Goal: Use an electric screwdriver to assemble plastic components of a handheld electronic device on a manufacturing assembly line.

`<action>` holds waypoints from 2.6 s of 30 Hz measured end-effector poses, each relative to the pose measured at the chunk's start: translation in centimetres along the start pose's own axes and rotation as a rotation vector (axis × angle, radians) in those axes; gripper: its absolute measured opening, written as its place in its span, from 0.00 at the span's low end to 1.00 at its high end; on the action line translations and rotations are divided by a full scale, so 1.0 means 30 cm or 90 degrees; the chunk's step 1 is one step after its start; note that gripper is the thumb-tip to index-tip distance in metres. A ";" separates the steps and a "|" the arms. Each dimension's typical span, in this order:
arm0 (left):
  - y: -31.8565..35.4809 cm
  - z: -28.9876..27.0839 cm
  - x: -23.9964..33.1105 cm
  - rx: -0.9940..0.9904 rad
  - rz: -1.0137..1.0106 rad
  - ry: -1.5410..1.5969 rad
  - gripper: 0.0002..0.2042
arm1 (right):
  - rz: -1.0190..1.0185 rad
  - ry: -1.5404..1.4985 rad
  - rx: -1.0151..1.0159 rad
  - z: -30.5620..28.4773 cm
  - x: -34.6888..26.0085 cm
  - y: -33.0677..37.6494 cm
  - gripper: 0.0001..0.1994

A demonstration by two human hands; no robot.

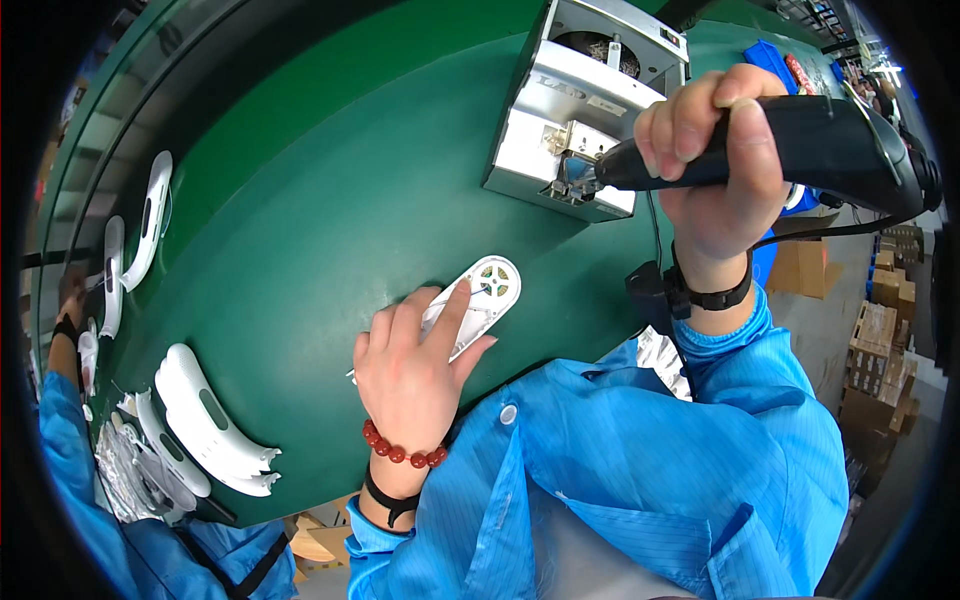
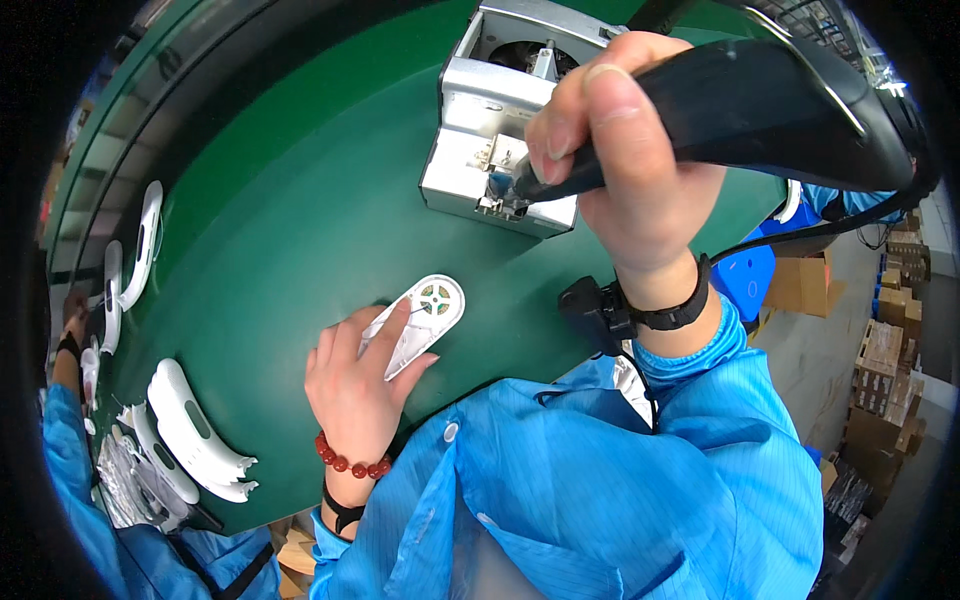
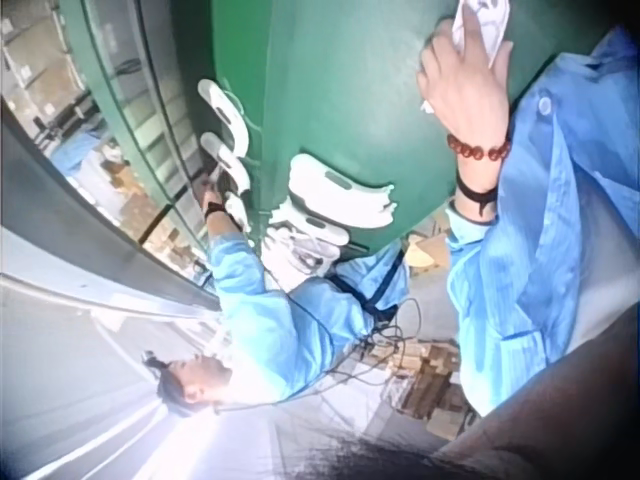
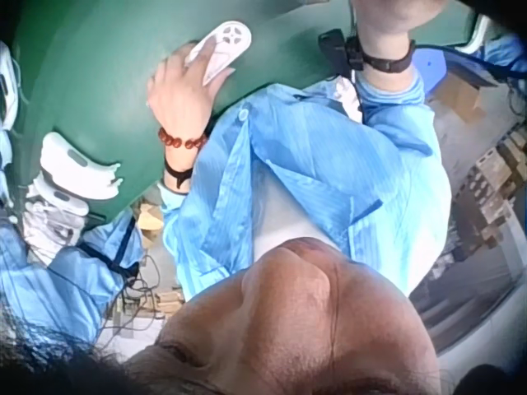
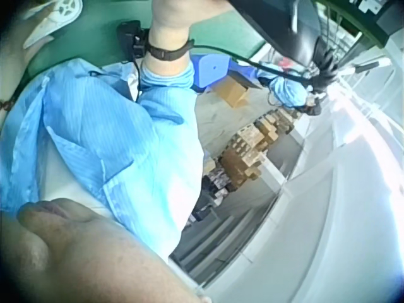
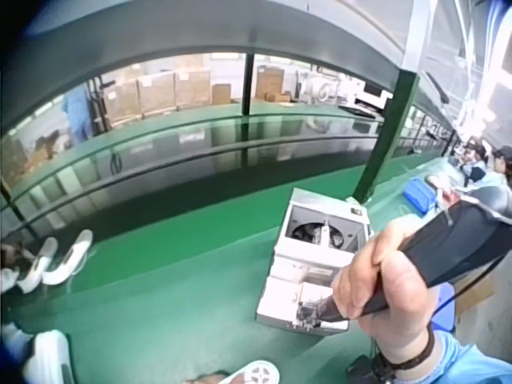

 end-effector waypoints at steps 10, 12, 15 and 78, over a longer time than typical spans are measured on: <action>-0.001 0.007 0.008 -0.006 0.001 0.007 0.25 | 0.016 0.050 -0.024 0.003 0.030 0.008 0.07; 0.006 -0.006 0.013 -0.009 -0.008 0.007 0.25 | 0.011 0.047 -0.041 0.012 0.023 0.005 0.07; 0.009 -0.010 -0.012 0.016 -0.007 0.036 0.27 | 0.047 0.076 -0.075 0.038 0.047 0.004 0.06; -0.745 -0.311 -0.821 0.290 -0.290 -0.082 0.25 | -0.105 -0.334 0.077 0.105 -0.073 -0.177 0.11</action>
Point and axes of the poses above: each hand's wrist, its own y-axis away from the middle knuckle, its own z-axis out of the palm, x = y × z, the point moved 10 cm from there along -y, towards the middle knuckle, and after that the axes turned 11 degrees about -x, right-handed, at the moved point
